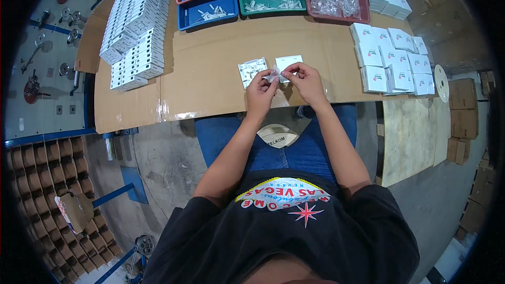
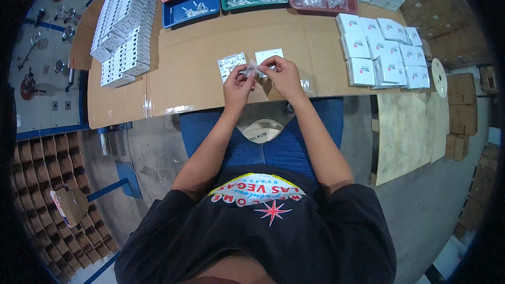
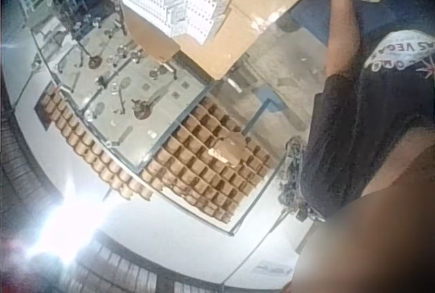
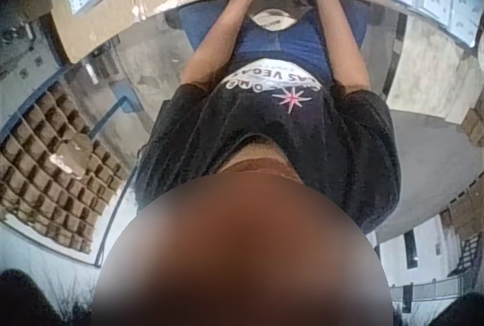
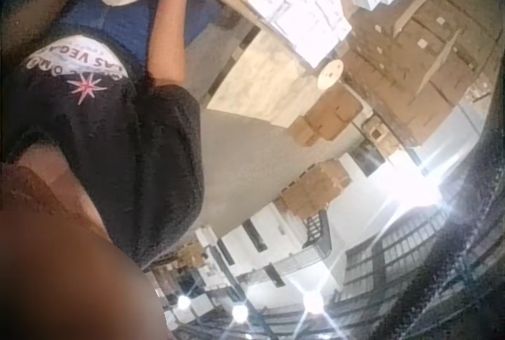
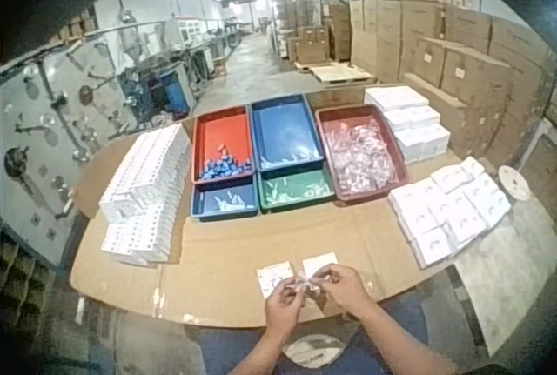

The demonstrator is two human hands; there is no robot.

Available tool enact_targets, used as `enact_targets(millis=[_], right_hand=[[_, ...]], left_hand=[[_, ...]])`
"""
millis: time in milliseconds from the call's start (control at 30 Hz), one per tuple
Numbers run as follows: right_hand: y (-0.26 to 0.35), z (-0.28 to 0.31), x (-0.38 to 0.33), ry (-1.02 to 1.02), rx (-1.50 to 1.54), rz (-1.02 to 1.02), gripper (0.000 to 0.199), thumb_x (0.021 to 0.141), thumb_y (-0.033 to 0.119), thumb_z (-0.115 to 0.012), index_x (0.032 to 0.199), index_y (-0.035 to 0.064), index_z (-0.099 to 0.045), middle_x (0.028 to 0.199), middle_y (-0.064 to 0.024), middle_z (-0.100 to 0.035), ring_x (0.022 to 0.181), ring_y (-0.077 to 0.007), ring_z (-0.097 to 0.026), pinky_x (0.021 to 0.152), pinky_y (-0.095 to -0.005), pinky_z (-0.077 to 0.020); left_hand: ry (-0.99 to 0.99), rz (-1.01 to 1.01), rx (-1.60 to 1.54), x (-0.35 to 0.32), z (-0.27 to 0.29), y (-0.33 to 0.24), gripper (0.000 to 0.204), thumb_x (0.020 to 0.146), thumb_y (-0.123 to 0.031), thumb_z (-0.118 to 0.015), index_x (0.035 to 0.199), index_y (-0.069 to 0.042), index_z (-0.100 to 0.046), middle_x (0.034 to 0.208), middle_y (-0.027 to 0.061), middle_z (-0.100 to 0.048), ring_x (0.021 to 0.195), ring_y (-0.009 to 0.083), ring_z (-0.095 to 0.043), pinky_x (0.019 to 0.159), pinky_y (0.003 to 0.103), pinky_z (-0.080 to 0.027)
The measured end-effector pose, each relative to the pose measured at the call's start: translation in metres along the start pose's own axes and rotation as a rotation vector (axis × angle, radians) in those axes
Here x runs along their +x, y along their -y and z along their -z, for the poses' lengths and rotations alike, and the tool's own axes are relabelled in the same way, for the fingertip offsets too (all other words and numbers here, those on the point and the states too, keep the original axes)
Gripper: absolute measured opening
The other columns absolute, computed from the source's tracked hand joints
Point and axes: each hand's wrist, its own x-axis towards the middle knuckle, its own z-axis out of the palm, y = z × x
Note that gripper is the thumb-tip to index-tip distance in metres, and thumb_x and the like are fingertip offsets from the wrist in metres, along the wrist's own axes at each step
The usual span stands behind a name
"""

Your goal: Packaging small components and paper inserts into individual white boxes at a factory workbench.

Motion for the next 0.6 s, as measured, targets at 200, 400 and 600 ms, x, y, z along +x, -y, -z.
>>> enact_targets(millis=[200,400,600], right_hand=[[-0.003,-0.010,-0.001,-0.018,0.027,-0.013,0.009,0.092,0.009,-0.075,0.096,0.0015,-0.071,0.077,0.0054,-0.063,0.065,-0.0005,-0.048,0.058,-0.0185,-0.0370],[-0.013,-0.015,-0.002,0.016,-0.054,0.017,0.014,0.093,0.013,-0.075,0.101,0.0022,-0.071,0.077,0.0031,-0.065,0.066,-0.0021,-0.053,0.057,-0.0200,-0.0411],[-0.013,0.002,0.000,0.147,-0.027,-0.059,0.013,0.095,0.011,-0.072,0.105,0.0027,-0.069,0.082,0.0020,-0.067,0.070,-0.0022,-0.058,0.057,-0.0203,-0.0434]], left_hand=[[-0.010,-0.013,-0.012,0.000,0.000,-0.001,0.033,0.095,-0.004,-0.071,0.126,0.000,-0.059,0.095,0.0060,-0.069,0.076,0.0071,-0.063,0.061,0.019,-0.049],[0.000,-0.049,-0.053,0.002,0.001,0.003,0.028,0.098,-0.003,-0.065,0.124,0.001,-0.058,0.094,0.0072,-0.069,0.079,0.0099,-0.065,0.064,0.022,-0.052],[0.017,-0.022,-0.035,0.001,0.002,-0.005,0.019,0.104,-0.013,-0.058,0.119,-0.001,-0.062,0.089,0.0067,-0.070,0.075,0.0108,-0.068,0.062,0.022,-0.052]])
